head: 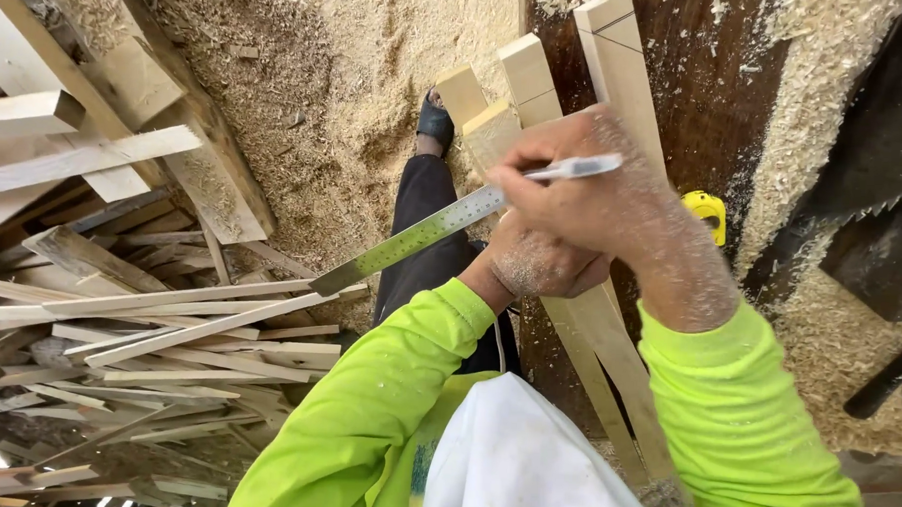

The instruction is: Marking measurement lines on wooden planks using a try square and a pen for future cutting.

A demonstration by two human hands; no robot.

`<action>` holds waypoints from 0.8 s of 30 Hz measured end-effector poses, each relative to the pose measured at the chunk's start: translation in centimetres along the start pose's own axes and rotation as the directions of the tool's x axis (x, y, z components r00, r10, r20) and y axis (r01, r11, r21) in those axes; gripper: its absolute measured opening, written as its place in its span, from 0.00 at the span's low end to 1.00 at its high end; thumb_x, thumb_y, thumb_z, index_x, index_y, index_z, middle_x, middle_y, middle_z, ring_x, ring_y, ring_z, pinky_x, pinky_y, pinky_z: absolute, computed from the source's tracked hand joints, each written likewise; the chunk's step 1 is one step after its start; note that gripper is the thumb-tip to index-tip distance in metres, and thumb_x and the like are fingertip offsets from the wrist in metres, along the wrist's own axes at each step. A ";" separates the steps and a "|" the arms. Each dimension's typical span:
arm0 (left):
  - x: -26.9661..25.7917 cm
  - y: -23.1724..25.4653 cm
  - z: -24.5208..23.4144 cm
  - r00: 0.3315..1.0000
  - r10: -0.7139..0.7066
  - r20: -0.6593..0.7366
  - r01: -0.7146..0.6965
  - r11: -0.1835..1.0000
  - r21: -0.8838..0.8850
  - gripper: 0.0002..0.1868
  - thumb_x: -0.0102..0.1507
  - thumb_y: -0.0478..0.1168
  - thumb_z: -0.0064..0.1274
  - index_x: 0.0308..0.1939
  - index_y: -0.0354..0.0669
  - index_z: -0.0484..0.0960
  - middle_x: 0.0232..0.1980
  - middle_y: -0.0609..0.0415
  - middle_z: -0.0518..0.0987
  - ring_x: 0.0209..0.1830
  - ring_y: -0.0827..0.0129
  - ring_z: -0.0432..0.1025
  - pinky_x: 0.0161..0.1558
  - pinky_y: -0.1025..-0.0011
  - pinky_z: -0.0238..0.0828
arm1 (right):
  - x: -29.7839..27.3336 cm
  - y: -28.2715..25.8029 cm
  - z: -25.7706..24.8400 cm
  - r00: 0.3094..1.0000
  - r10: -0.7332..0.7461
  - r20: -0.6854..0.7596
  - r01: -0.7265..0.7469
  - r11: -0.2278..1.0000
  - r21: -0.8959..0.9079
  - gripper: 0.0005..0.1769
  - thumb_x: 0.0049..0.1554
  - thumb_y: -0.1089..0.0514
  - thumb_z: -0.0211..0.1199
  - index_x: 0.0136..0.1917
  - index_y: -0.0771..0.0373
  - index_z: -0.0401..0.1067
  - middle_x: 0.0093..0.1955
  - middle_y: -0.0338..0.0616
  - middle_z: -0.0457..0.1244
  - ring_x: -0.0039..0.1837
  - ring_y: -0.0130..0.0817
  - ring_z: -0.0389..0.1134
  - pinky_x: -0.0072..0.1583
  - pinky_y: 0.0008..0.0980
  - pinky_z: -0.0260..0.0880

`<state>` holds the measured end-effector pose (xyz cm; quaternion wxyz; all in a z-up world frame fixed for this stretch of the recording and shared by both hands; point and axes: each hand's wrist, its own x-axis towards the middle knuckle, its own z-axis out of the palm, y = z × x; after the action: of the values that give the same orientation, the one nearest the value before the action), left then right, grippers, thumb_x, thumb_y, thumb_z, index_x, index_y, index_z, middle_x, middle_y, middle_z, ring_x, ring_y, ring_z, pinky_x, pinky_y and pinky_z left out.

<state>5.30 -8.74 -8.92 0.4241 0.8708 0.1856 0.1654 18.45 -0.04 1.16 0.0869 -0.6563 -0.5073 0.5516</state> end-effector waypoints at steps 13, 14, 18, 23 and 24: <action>3.7 2.8 -7.0 0.990 0.045 -0.137 -0.039 0.998 0.043 0.24 0.63 0.60 0.55 0.36 0.39 0.79 0.43 0.46 0.77 0.51 0.53 0.70 0.65 0.53 0.61 | -18.2 11.9 6.4 0.690 0.031 -0.723 -0.065 0.998 -0.019 0.31 0.81 0.38 0.49 0.51 0.66 0.73 0.48 0.49 0.71 0.43 0.28 0.73 0.43 0.24 0.74; 3.9 2.7 -7.7 0.978 0.056 -0.203 -0.064 0.998 -0.031 0.21 0.63 0.56 0.57 0.32 0.42 0.76 0.38 0.48 0.75 0.44 0.55 0.69 0.56 0.54 0.63 | -19.9 13.2 9.6 0.682 -0.009 -0.731 -0.122 0.985 -0.126 0.27 0.70 0.36 0.58 0.51 0.64 0.71 0.48 0.48 0.69 0.45 0.31 0.70 0.43 0.27 0.73; 1.5 -0.7 -7.9 0.777 -0.148 -0.611 -0.125 0.916 -0.381 0.13 0.70 0.38 0.55 0.35 0.35 0.70 0.26 0.60 0.70 0.26 0.68 0.68 0.30 0.64 0.63 | -24.2 9.2 15.8 0.695 0.070 -0.716 -0.316 0.924 -0.217 0.43 0.44 0.35 0.75 0.58 0.69 0.69 0.47 0.53 0.64 0.50 0.43 0.66 0.50 0.43 0.73; -1.1 -5.9 -10.4 0.697 -0.640 -0.324 0.499 0.757 -0.422 0.10 0.69 0.42 0.60 0.41 0.37 0.85 0.28 0.62 0.77 0.24 0.81 0.66 0.28 0.78 0.60 | -27.5 13.5 19.4 0.567 0.139 -0.812 -0.363 0.927 -0.095 0.37 0.46 0.46 0.80 0.61 0.69 0.71 0.53 0.58 0.65 0.56 0.50 0.68 0.56 0.47 0.72; -1.5 -6.7 -10.4 0.711 -0.649 -0.270 0.503 0.738 -0.450 0.12 0.69 0.44 0.61 0.46 0.38 0.88 0.31 0.63 0.81 0.27 0.83 0.70 0.30 0.81 0.65 | -27.6 14.5 19.5 0.570 0.115 -0.813 -0.320 0.943 -0.091 0.34 0.48 0.49 0.79 0.60 0.68 0.71 0.53 0.57 0.67 0.57 0.50 0.69 0.57 0.47 0.72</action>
<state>-1.82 1.46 -8.40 0.5507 0.6234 0.5049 0.2305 14.33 -36.57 1.61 0.1594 -0.8959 -0.3888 0.1442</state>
